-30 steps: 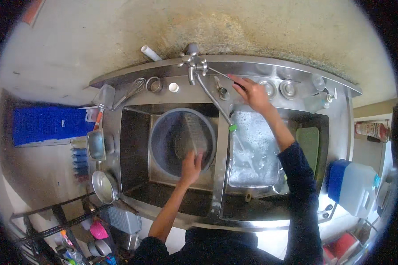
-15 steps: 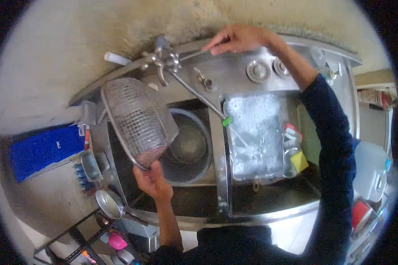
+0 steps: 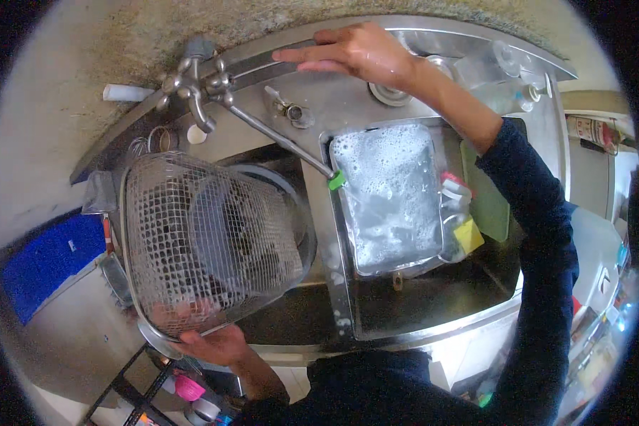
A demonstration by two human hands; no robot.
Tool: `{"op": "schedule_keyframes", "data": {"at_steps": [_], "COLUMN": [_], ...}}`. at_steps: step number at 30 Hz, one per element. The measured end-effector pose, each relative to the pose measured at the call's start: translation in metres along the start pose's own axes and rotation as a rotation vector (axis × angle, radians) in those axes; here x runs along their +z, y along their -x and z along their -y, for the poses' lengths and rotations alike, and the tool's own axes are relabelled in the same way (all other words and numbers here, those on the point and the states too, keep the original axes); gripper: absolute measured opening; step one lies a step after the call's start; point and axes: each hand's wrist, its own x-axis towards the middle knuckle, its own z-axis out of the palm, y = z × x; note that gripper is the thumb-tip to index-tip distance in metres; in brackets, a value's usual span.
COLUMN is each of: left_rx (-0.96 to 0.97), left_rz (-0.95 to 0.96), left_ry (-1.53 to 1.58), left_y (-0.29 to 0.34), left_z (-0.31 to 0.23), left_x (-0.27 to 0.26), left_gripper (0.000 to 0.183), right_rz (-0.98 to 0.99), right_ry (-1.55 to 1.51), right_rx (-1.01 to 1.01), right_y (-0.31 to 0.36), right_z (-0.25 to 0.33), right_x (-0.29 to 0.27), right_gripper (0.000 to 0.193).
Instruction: The person transfers pieces of cooked egg between containers, discards food waste into a bin, and washes the containers with a sponge and soapy water in a sink.
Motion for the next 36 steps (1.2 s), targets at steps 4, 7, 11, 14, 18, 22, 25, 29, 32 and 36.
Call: {"op": "schedule_keyframes", "data": {"at_steps": [4,7,11,14,18,22,25,29,32,36], "left_rx": [0.028,-0.061,-0.002,-0.009,0.231,0.197,0.015,0.019,-0.037,-0.095], "left_rz": [0.036,0.402,-0.061,0.093,0.122,0.297,0.239,0.166,0.196,0.288], "left_ry": [0.026,0.449,-0.013,0.084,-0.371,-0.047,0.248,0.228,0.261,0.314], "left_y": [-0.006,-0.01,-0.007,-0.012,-0.009,-0.011,-0.011,0.004,0.003,0.006], "left_z": [-0.004,-0.002,-0.001,-0.001,0.001,0.002,0.005,-0.004,-0.009,-0.013], "left_x": [-0.009,-0.02,-0.023,-0.026,-0.02,-0.023,-0.043,-0.035,-0.035,-0.028], "left_gripper": [0.056,0.054,0.054,0.055,0.055,0.055,0.052,0.053,0.056,0.058], "right_rz": [-0.062,-0.01,-0.059,0.102,-0.03,0.023,0.09,0.009,0.117,0.133], "right_ry": [0.17,0.179,0.203,0.074,0.003,-0.232,-0.283,-0.341,-0.417,-0.285], "right_rx": [-0.035,-0.033,-0.04,0.045,-0.015,0.012,0.053,-0.001,0.073,0.074], "right_y": [0.001,-0.002,0.002,0.002,-0.002,-0.006,-0.009,-0.01,-0.012,-0.009], "right_z": [0.0,0.002,0.002,-0.001,0.0,-0.002,-0.001,-0.003,-0.002,-0.002], "right_x": [0.006,0.002,0.004,0.003,0.003,-0.001,-0.007,-0.005,-0.01,-0.01], "right_gripper": [0.042,0.043,0.045,0.041,0.041,0.036,0.033,0.032,0.032,0.033]}}
